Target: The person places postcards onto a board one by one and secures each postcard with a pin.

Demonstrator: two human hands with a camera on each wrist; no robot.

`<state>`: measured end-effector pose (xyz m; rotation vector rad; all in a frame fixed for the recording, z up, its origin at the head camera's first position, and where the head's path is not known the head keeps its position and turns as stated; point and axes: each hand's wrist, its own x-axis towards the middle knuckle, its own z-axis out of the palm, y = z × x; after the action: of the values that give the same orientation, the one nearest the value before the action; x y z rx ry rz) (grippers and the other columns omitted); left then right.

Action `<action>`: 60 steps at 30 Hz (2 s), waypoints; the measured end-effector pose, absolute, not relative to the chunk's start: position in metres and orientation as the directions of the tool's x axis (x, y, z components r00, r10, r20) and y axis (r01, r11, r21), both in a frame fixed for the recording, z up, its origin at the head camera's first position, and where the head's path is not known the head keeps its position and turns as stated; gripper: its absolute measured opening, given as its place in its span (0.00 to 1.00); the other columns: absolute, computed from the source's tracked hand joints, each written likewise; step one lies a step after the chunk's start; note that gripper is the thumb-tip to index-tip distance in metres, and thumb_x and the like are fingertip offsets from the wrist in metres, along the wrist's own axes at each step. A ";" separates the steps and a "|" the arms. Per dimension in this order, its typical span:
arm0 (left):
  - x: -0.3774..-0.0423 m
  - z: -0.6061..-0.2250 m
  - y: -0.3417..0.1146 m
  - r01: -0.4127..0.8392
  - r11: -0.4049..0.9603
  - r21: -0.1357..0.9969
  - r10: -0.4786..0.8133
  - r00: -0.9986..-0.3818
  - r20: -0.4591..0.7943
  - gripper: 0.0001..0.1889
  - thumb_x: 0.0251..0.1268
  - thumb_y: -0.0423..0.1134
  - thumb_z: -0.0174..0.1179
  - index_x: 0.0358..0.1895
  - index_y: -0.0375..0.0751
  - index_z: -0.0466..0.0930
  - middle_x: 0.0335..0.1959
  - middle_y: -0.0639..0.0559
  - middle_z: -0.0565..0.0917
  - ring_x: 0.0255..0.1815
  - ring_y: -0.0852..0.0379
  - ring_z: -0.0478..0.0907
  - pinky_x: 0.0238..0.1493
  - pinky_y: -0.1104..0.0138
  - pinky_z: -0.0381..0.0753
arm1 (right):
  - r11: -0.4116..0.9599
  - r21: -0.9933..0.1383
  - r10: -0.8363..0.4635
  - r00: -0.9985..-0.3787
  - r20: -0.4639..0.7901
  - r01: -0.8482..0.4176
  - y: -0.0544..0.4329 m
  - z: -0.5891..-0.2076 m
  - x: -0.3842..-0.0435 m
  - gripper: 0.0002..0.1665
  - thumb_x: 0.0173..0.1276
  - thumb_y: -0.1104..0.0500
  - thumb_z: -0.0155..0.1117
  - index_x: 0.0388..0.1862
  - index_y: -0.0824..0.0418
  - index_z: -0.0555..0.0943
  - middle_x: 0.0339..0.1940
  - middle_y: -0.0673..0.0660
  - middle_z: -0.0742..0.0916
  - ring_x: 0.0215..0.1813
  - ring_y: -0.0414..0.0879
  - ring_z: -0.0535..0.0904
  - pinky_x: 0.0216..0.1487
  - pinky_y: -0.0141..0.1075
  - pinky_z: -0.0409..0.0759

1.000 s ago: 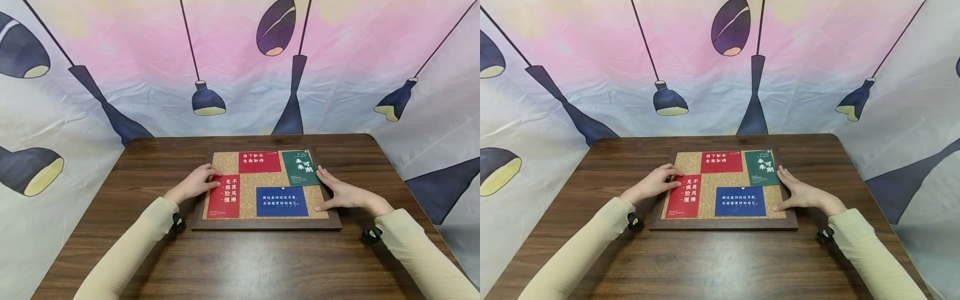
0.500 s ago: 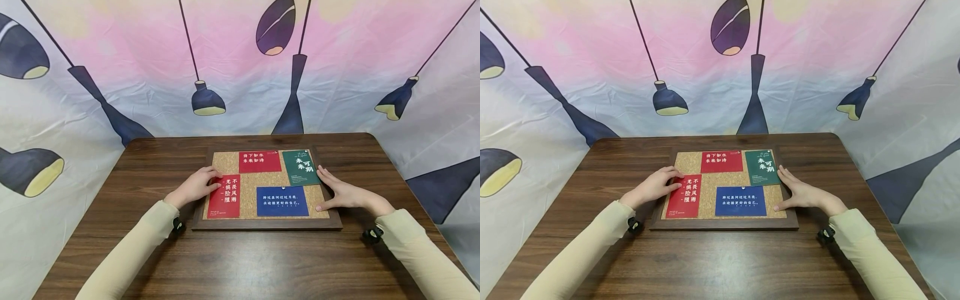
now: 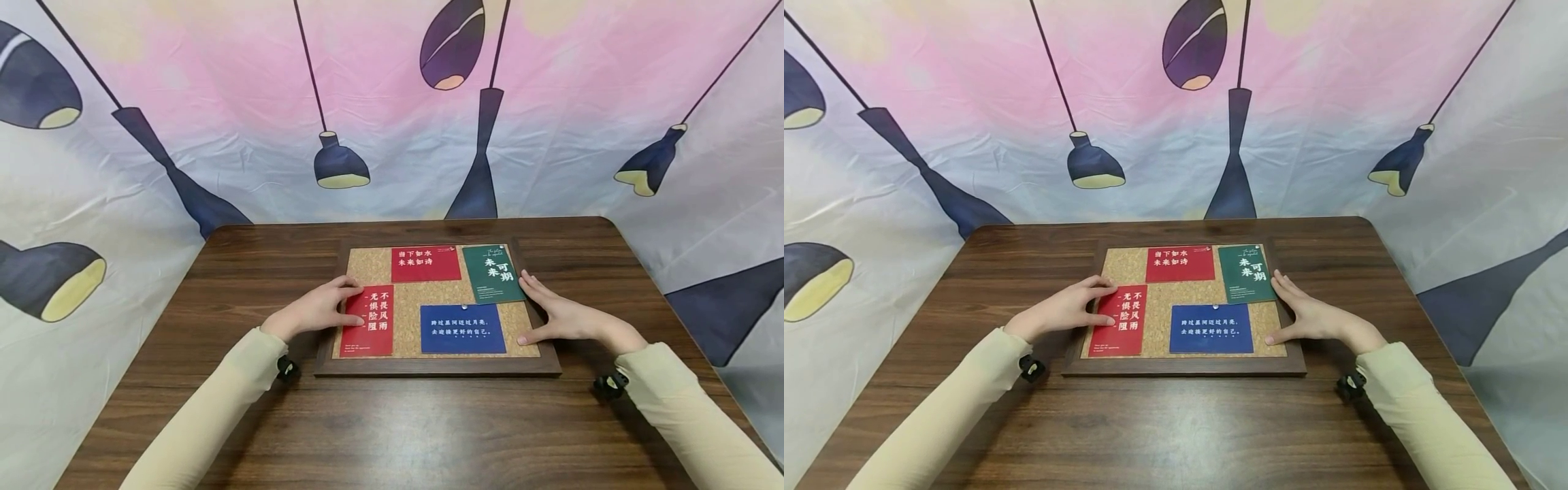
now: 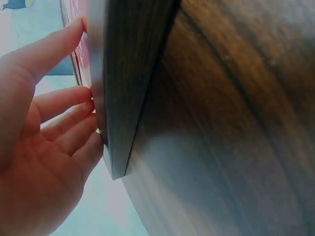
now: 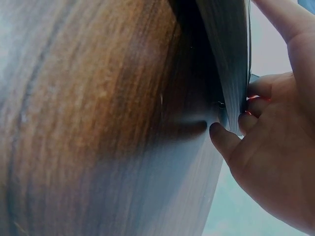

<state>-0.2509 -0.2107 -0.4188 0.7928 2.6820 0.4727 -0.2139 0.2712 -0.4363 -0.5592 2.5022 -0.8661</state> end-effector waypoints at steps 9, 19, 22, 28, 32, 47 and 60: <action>-0.245 -0.420 -0.213 0.483 0.800 0.356 0.563 -0.809 -0.168 0.39 0.63 0.55 0.69 0.72 0.36 0.71 0.73 0.43 0.69 0.73 0.43 0.66 0.68 0.51 0.70 | 0.729 -0.644 -0.497 -0.826 -0.265 -0.232 0.273 -0.438 -0.214 0.74 0.57 0.39 0.77 0.83 0.64 0.38 0.83 0.65 0.37 0.81 0.68 0.34 0.72 0.69 0.47; -0.236 -0.425 -0.219 0.480 0.782 0.396 0.567 -0.812 -0.135 0.39 0.66 0.54 0.67 0.74 0.37 0.67 0.76 0.41 0.66 0.76 0.43 0.63 0.69 0.50 0.69 | 0.723 -0.651 -0.501 -0.823 -0.266 -0.229 0.272 -0.438 -0.214 0.74 0.57 0.39 0.77 0.83 0.64 0.37 0.83 0.65 0.37 0.81 0.68 0.33 0.72 0.69 0.47; -0.236 -0.425 -0.220 0.484 0.777 0.403 0.572 -0.810 -0.128 0.39 0.66 0.54 0.67 0.74 0.37 0.67 0.75 0.41 0.66 0.75 0.43 0.63 0.68 0.50 0.70 | 0.722 -0.653 -0.501 -0.824 -0.266 -0.228 0.272 -0.438 -0.214 0.74 0.58 0.39 0.77 0.83 0.64 0.37 0.83 0.65 0.37 0.81 0.68 0.33 0.72 0.69 0.48; -0.236 -0.427 -0.221 0.478 0.773 0.418 0.568 -0.815 -0.118 0.38 0.65 0.53 0.68 0.74 0.37 0.68 0.75 0.41 0.67 0.75 0.43 0.64 0.69 0.50 0.69 | 0.723 -0.656 -0.496 -0.824 -0.275 -0.217 0.273 -0.438 -0.214 0.73 0.58 0.39 0.77 0.83 0.63 0.38 0.83 0.65 0.37 0.81 0.68 0.34 0.71 0.69 0.48; -0.236 -0.428 -0.221 0.475 0.771 0.424 0.565 -0.817 -0.114 0.38 0.65 0.53 0.68 0.74 0.37 0.69 0.75 0.41 0.68 0.75 0.43 0.64 0.69 0.50 0.69 | 0.721 -0.659 -0.494 -0.825 -0.275 -0.212 0.273 -0.438 -0.214 0.73 0.58 0.39 0.77 0.83 0.63 0.37 0.83 0.65 0.37 0.81 0.69 0.34 0.71 0.70 0.48; -0.239 -0.429 -0.219 0.473 0.763 0.441 0.566 -0.818 -0.104 0.38 0.65 0.53 0.68 0.73 0.37 0.70 0.75 0.41 0.68 0.75 0.42 0.64 0.69 0.48 0.69 | 0.753 -0.623 -0.463 -0.843 -0.275 -0.210 0.289 -0.430 -0.209 0.69 0.60 0.37 0.74 0.83 0.64 0.43 0.83 0.67 0.44 0.80 0.70 0.42 0.70 0.68 0.54; -0.235 -0.428 -0.225 0.432 0.775 0.462 0.534 -0.838 -0.113 0.38 0.65 0.54 0.68 0.73 0.39 0.69 0.75 0.42 0.67 0.76 0.42 0.62 0.69 0.47 0.68 | 0.786 -0.603 -0.369 -0.887 -0.277 -0.139 0.350 -0.417 -0.191 0.66 0.63 0.42 0.73 0.83 0.65 0.42 0.81 0.73 0.48 0.77 0.77 0.46 0.65 0.71 0.57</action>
<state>-0.2352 -0.2253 -0.4280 0.7554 2.7312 0.6257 -0.1907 0.3495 -0.4175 -0.3851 2.5940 -0.8338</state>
